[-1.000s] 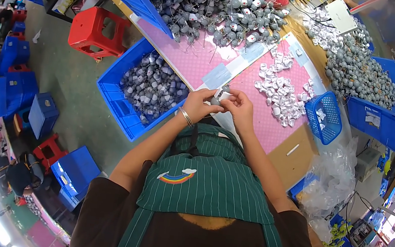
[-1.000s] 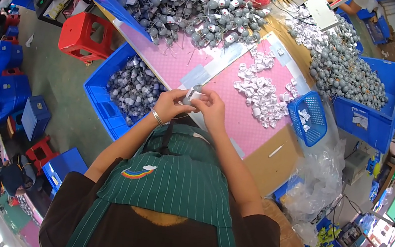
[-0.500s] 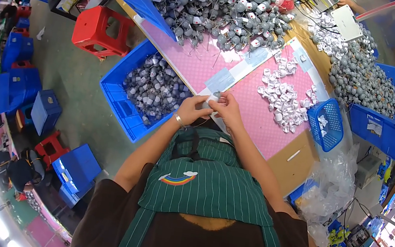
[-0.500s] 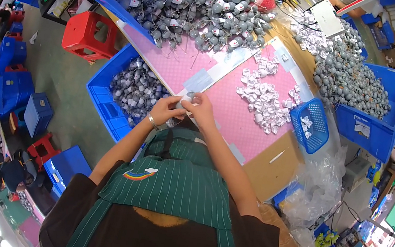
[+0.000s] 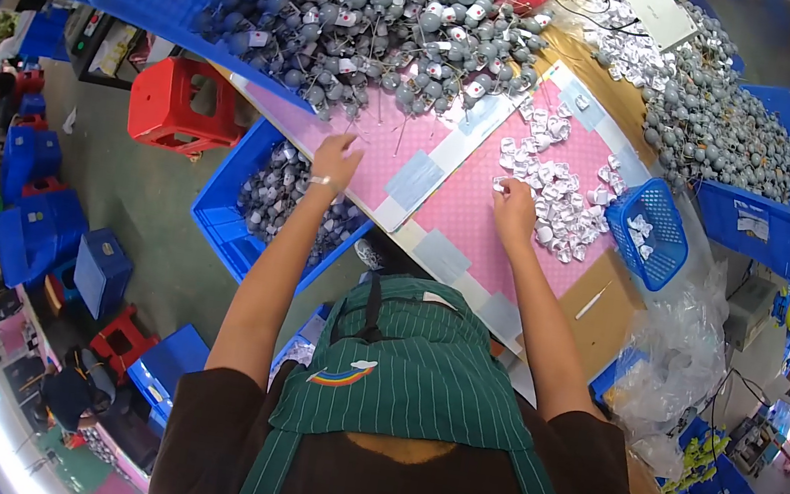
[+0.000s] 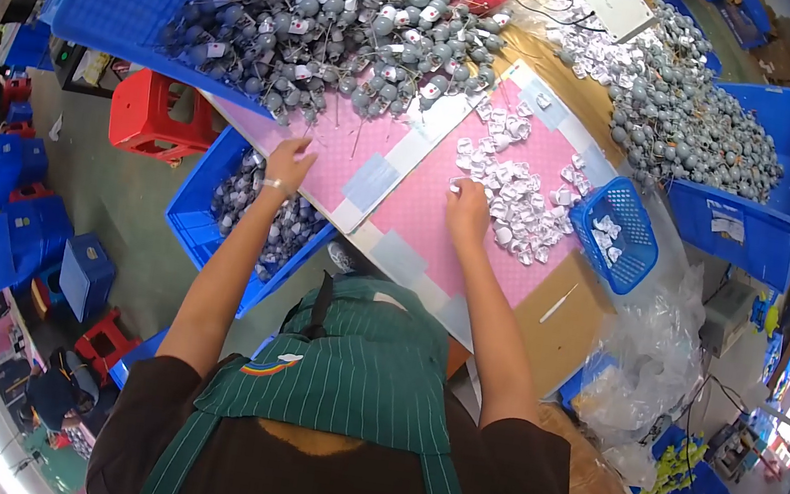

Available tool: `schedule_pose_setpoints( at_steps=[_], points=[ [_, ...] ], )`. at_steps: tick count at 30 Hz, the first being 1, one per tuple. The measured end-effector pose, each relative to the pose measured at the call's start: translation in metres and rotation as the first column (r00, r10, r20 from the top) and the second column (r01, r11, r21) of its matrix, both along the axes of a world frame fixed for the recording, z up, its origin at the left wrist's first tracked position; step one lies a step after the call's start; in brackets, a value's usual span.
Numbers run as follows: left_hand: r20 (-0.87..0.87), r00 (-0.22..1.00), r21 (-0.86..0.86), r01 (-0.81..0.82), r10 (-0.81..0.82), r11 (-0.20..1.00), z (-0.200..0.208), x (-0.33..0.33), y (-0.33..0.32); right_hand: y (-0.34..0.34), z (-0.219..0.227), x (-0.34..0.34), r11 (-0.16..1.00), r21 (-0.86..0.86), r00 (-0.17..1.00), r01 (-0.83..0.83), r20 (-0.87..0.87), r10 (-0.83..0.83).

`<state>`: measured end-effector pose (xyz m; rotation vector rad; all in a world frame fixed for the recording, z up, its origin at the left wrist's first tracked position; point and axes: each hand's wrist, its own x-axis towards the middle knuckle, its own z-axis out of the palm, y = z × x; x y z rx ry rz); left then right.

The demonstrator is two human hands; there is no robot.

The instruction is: Sorting and inspecting small white and grey plastic components at a factory workstation.

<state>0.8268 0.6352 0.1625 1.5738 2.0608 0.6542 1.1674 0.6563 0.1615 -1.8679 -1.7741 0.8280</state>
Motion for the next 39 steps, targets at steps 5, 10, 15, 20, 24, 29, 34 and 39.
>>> schedule_pose_setpoints(
  at_steps=[5,10,15,20,24,29,34,39],
  points=[
    [-0.201,0.977,0.129,0.092,-0.065,0.987,-0.020,0.040,0.107,0.012,-0.003,-0.008,0.940,0.209,0.913,-0.271,0.364,0.182],
    [-0.228,0.972,-0.309,-0.022,-0.052,0.951,-0.013,0.068,0.154,0.011,-0.016,-0.003,0.958,0.154,0.882,-0.244,0.445,0.153],
    [-0.115,0.993,-0.276,-0.046,0.015,0.960,-0.020,0.070,0.134,0.003,-0.021,0.021,0.958,0.074,0.876,-0.276,0.429,0.219],
    [0.080,0.996,-0.180,0.042,-0.028,0.983,-0.049,0.060,0.084,-0.012,-0.007,0.012,0.971,0.179,0.979,-0.158,0.159,0.129],
    [0.322,0.945,-0.264,0.025,0.064,0.964,-0.052,0.066,0.037,-0.020,0.019,-0.021,0.992,-0.122,0.904,-0.007,-0.426,-0.046],
    [0.773,0.611,-0.255,0.055,0.170,0.965,0.016,0.100,-0.020,-0.036,0.060,-0.056,0.918,-0.376,0.590,-0.125,-0.772,-0.236],
    [0.644,0.765,-0.062,0.030,0.017,0.998,0.064,0.107,-0.056,-0.056,0.070,-0.072,0.932,-0.309,0.540,-0.187,-0.825,-0.166],
    [0.366,0.930,0.098,0.001,-0.037,0.995,0.089,0.109,-0.074,-0.075,0.086,-0.084,0.962,-0.212,0.574,-0.173,-0.815,-0.076]
  ],
)
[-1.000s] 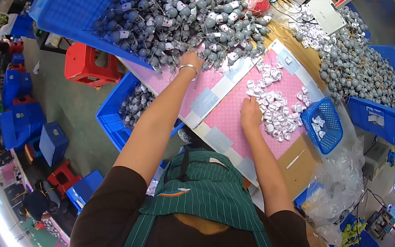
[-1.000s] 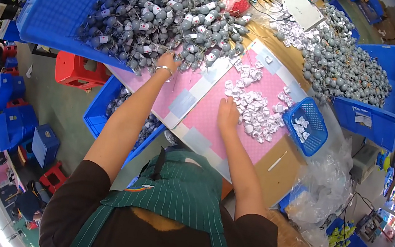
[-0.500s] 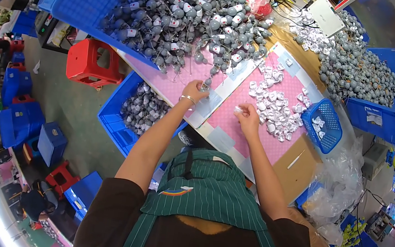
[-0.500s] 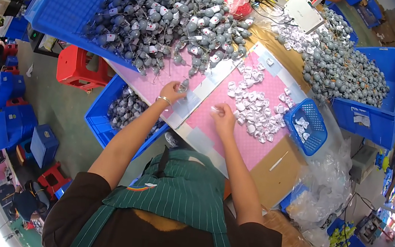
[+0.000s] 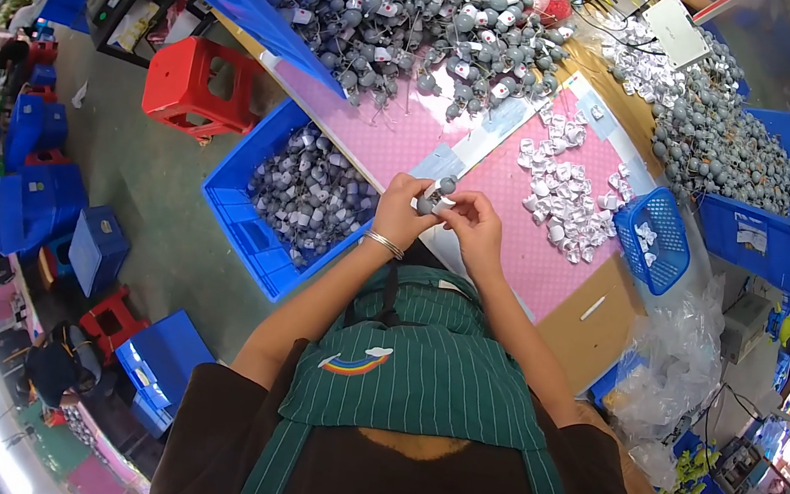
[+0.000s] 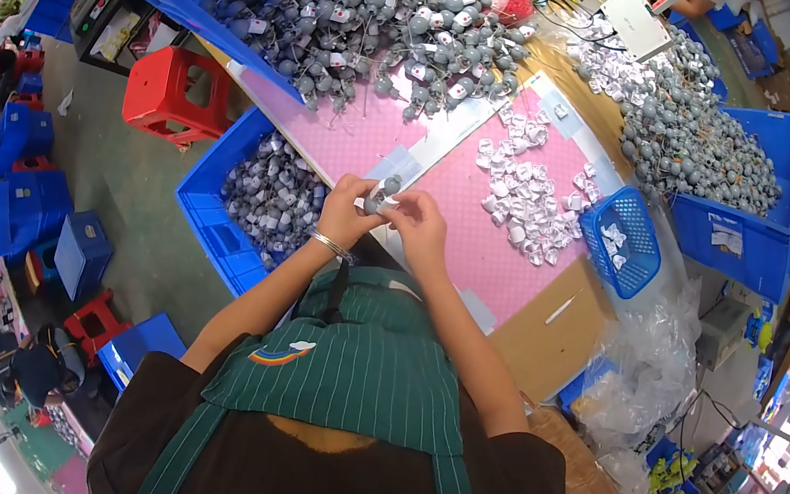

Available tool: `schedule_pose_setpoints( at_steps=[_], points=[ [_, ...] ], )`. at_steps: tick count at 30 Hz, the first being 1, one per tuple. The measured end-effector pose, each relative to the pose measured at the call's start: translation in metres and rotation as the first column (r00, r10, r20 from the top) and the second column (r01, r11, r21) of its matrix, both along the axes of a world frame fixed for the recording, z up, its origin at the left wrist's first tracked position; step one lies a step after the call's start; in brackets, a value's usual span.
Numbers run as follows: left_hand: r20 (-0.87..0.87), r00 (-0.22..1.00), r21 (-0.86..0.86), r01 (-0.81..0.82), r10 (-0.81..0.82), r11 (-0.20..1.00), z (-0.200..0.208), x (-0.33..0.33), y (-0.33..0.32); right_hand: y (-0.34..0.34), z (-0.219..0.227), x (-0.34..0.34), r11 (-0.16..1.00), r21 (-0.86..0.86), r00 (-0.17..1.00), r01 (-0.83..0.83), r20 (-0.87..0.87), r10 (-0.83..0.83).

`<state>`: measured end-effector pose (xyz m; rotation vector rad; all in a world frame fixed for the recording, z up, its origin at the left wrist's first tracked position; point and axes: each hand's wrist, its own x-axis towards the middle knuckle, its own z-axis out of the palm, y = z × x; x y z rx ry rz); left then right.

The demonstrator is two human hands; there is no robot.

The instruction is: Sorting and inspecting small white and grey plastic components at a factory workstation.

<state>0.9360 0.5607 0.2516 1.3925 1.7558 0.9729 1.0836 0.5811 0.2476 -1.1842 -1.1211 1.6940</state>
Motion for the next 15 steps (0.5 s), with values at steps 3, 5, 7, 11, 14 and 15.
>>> schedule_pose_setpoints(
  at_steps=[3,5,7,11,14,15],
  points=[
    [-0.012,1.000,0.054,0.028,-0.028,0.998,0.010,0.002,-0.004,-0.006,0.012,-0.003,0.997,0.022,0.997,0.078,-0.028,-0.077],
    [0.037,0.999,0.069,0.028,-0.030,0.997,0.013,0.003,-0.008,-0.007,0.016,-0.002,0.997,0.054,0.997,0.058,0.047,-0.060],
    [0.058,0.998,-0.016,0.022,-0.021,1.000,0.016,0.000,-0.011,-0.003,0.020,0.000,0.995,0.098,0.987,0.001,0.161,-0.017],
    [-0.041,0.998,-0.024,0.046,-0.047,0.999,0.027,0.000,-0.017,-0.002,0.031,0.008,0.962,0.201,0.892,-0.186,0.445,0.080],
    [-0.180,0.983,0.062,0.045,-0.033,0.997,0.024,0.007,-0.017,-0.007,0.049,0.003,0.971,0.151,0.848,-0.184,0.524,0.079],
    [-0.209,0.977,0.109,0.051,-0.027,0.993,0.025,0.008,-0.016,-0.007,0.047,0.003,0.971,0.152,0.848,-0.185,0.524,0.079]
  ],
)
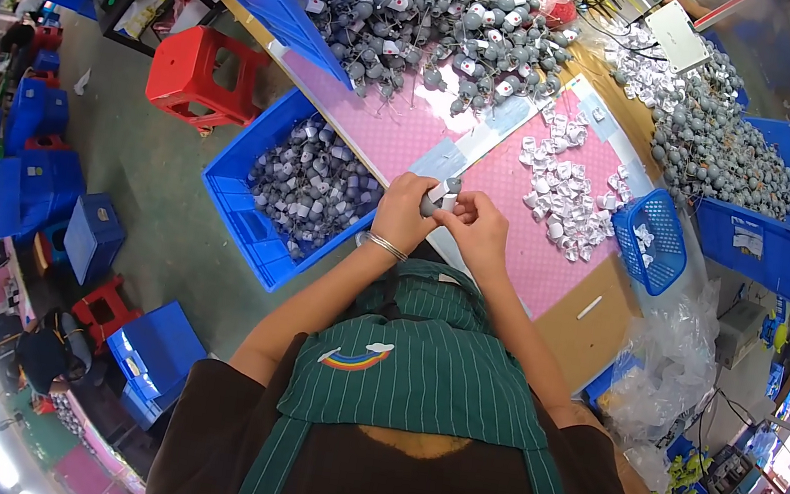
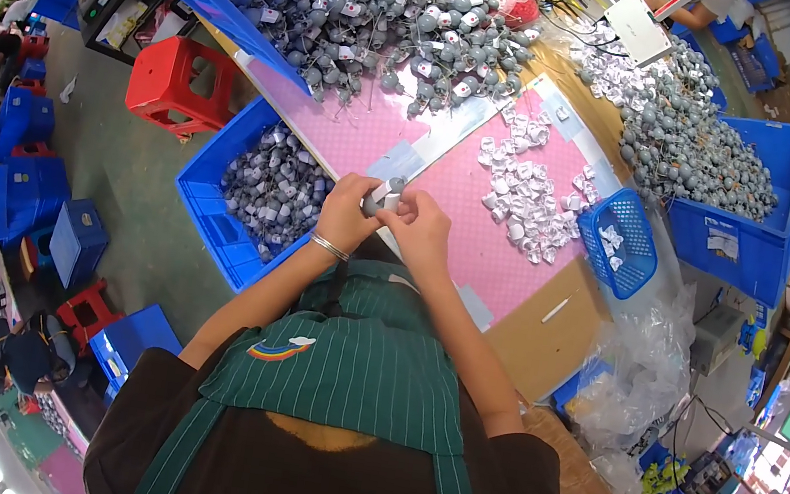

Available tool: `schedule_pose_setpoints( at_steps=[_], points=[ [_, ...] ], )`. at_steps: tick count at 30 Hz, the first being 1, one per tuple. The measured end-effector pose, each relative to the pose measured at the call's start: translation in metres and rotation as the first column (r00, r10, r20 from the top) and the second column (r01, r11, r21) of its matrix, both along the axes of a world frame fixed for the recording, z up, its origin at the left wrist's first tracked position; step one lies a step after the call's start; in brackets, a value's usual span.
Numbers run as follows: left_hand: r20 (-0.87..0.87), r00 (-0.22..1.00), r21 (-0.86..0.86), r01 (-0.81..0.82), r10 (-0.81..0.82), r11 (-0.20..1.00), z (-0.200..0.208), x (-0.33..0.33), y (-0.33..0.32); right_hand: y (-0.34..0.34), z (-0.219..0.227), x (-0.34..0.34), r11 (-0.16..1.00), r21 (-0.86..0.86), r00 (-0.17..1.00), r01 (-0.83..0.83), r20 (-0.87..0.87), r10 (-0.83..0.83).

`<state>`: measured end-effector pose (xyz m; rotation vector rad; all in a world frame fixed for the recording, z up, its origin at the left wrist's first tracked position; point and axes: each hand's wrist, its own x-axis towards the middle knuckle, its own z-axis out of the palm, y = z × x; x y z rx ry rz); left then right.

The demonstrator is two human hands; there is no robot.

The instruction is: Sorting and inspecting small white and grey plastic components at a factory workstation.

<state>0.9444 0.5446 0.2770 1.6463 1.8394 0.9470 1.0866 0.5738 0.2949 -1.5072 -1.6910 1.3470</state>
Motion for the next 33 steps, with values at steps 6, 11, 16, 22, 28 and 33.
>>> schedule_pose_setpoints(
  at_steps=[6,11,16,22,28,33],
  points=[
    [0.080,0.997,-0.067,-0.015,0.021,0.998,0.006,-0.002,-0.001,0.000,-0.014,0.011,0.960,-0.274,0.911,0.056,-0.378,-0.161],
    [0.081,0.996,-0.066,-0.029,0.034,0.997,0.008,0.000,0.000,-0.003,-0.015,0.010,0.968,-0.252,0.942,0.014,-0.320,-0.097],
    [0.040,0.999,0.036,0.031,-0.032,0.999,0.005,0.000,0.000,0.004,-0.015,0.012,0.994,-0.109,0.980,-0.026,-0.197,0.004],
    [0.180,0.983,-0.030,0.035,-0.029,0.999,0.003,0.002,-0.003,0.000,-0.010,0.008,0.991,-0.130,0.982,-0.014,-0.191,-0.011],
    [0.187,0.982,-0.051,0.022,-0.012,0.998,0.011,0.001,-0.001,-0.006,-0.013,0.003,0.989,-0.103,0.944,0.104,-0.302,-0.130],
    [0.182,0.983,-0.045,0.022,-0.013,0.999,0.009,0.000,-0.003,-0.005,-0.007,0.004,0.995,-0.045,0.964,0.093,-0.245,-0.101]
  ],
)
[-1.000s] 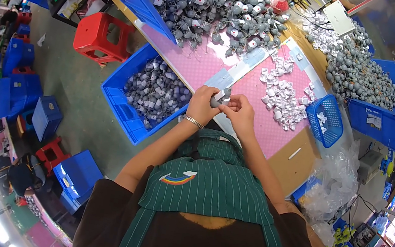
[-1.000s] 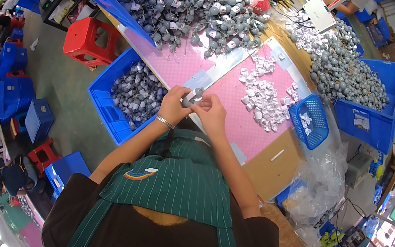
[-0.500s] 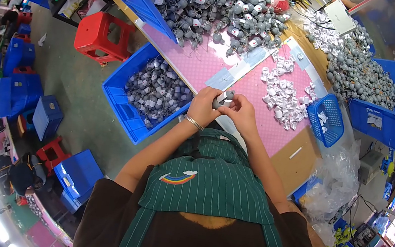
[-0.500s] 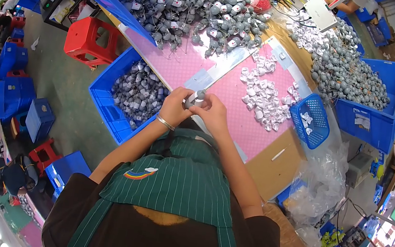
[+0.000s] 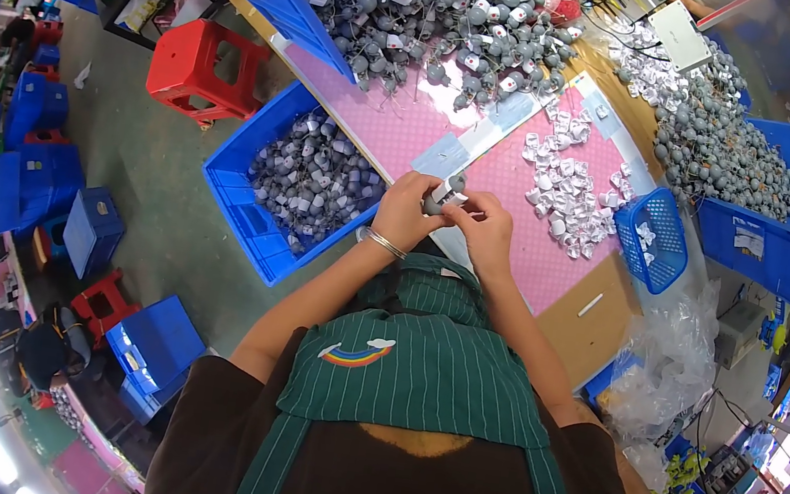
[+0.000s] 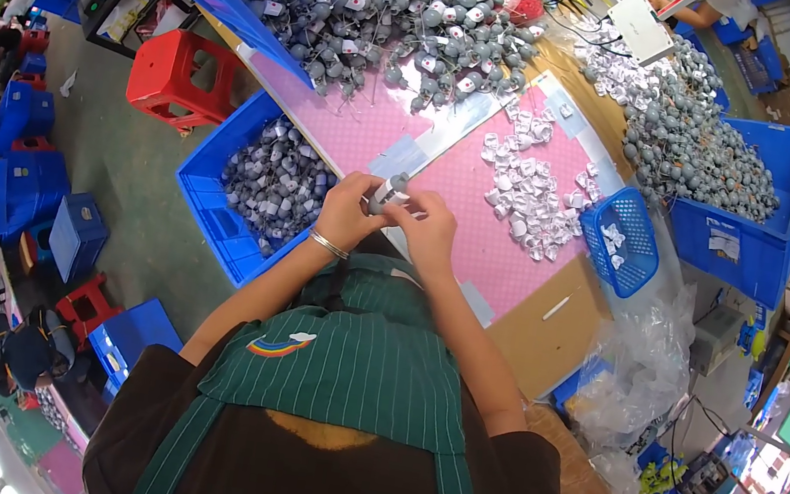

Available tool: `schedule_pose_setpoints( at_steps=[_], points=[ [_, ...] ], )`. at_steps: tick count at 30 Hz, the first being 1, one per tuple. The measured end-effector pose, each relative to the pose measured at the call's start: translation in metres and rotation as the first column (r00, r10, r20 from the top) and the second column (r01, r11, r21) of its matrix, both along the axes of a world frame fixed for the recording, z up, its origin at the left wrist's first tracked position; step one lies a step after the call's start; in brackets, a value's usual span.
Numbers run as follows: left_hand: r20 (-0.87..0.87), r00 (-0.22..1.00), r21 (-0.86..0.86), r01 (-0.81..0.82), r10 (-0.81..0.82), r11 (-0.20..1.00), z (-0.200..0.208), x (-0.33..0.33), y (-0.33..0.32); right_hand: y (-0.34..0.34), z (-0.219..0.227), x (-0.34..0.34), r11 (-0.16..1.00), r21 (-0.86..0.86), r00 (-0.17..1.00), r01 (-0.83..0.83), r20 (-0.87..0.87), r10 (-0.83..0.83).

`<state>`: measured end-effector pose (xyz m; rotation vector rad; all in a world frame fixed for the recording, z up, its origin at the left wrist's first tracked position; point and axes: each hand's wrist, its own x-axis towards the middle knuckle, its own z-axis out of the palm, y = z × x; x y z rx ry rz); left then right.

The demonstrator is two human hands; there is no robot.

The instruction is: Sorting and inspecting small white and grey plastic components at a factory workstation.

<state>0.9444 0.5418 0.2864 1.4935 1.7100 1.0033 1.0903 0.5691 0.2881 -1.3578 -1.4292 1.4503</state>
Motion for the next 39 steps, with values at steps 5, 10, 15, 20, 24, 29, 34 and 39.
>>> schedule_pose_setpoints(
  at_steps=[5,10,15,20,24,29,34,39],
  points=[
    [-0.008,1.000,-0.002,-0.021,0.021,1.000,0.002,-0.002,0.003,-0.004,-0.001,0.002,0.999,0.054,0.999,0.002,0.052,-0.005],
    [-0.019,1.000,0.082,0.003,-0.002,0.997,0.006,0.000,0.005,-0.004,-0.003,0.001,1.000,-0.004,0.998,0.030,-0.050,-0.030],
    [0.057,0.998,0.004,0.037,-0.037,0.999,0.014,-0.001,0.005,0.001,-0.013,0.005,0.981,-0.191,0.983,-0.045,-0.186,0.009],
    [-0.032,0.991,-0.025,0.131,-0.132,0.991,0.009,0.000,0.004,0.006,-0.019,0.003,0.915,-0.392,0.888,-0.095,-0.448,-0.100],
    [-0.023,0.991,-0.098,0.128,-0.131,0.987,-0.003,-0.003,0.000,0.000,-0.025,-0.008,0.914,-0.399,0.881,-0.070,-0.455,-0.131],
    [0.028,0.991,-0.204,0.133,-0.130,0.970,-0.053,-0.034,-0.016,-0.003,-0.050,-0.025,0.946,-0.302,0.988,-0.122,-0.133,0.084],
    [-0.439,0.899,-0.356,-0.158,-0.015,0.921,-0.111,-0.125,-0.043,0.032,-0.096,0.033,0.998,-0.062,0.964,-0.023,0.263,0.039],
    [-0.539,0.835,-0.238,-0.277,0.111,0.931,-0.120,-0.156,-0.021,0.074,-0.113,0.100,0.958,0.266,0.658,-0.107,0.741,-0.132]
  ],
)
